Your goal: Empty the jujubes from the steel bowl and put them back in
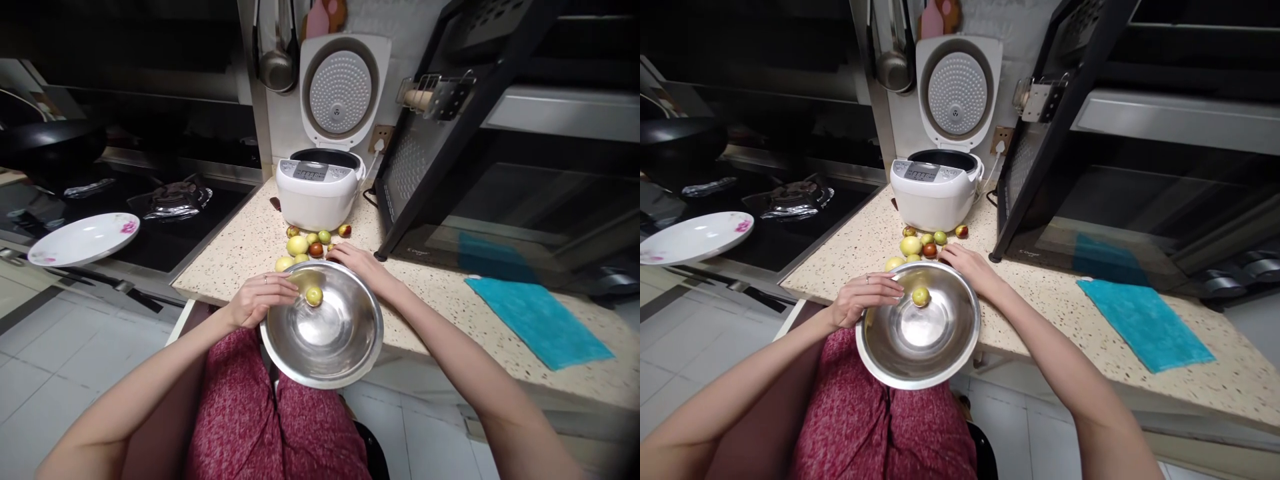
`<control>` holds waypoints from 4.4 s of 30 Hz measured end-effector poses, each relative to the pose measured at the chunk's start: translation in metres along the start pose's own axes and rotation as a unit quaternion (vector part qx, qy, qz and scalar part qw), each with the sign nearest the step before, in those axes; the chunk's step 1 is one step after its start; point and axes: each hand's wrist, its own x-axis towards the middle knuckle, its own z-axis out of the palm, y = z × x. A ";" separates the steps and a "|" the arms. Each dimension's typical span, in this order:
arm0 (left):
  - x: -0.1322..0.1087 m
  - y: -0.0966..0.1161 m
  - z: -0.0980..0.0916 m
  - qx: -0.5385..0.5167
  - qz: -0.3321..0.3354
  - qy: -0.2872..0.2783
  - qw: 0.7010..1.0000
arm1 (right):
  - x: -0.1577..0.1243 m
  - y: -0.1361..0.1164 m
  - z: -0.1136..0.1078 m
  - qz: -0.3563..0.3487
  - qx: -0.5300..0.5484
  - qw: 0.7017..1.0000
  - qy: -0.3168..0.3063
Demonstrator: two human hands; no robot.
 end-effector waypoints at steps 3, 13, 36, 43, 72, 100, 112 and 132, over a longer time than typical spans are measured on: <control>-0.001 0.000 -0.001 -0.001 -0.004 -0.002 1.000 | -0.002 0.004 -0.011 0.006 0.015 0.998 0.057; -0.005 -0.005 0.006 -0.016 -0.001 0.016 1.000 | -0.008 -0.033 -0.038 -0.058 0.263 0.963 0.002; -0.008 -0.008 0.007 -0.008 -0.005 0.010 1.000 | -0.006 -0.031 -0.038 -0.051 0.272 0.959 -0.058; -0.002 -0.004 0.002 0.013 -0.001 0.004 1.000 | -0.003 0.013 -0.010 0.030 0.099 0.983 0.149; -0.010 -0.011 0.009 -0.021 -0.010 0.014 1.000 | 0.001 -0.016 -0.019 -0.026 0.216 0.955 0.199; -0.004 -0.006 0.005 -0.002 -0.012 0.012 1.000 | -0.006 -0.025 -0.026 -0.104 0.157 0.982 -0.005; -0.007 -0.008 0.006 -0.011 -0.017 0.020 1.000 | -0.003 0.045 0.005 0.087 -0.010 0.984 0.153; -0.007 -0.009 0.006 -0.008 -0.013 0.017 1.000 | -0.001 0.055 0.017 0.158 -0.017 0.983 0.089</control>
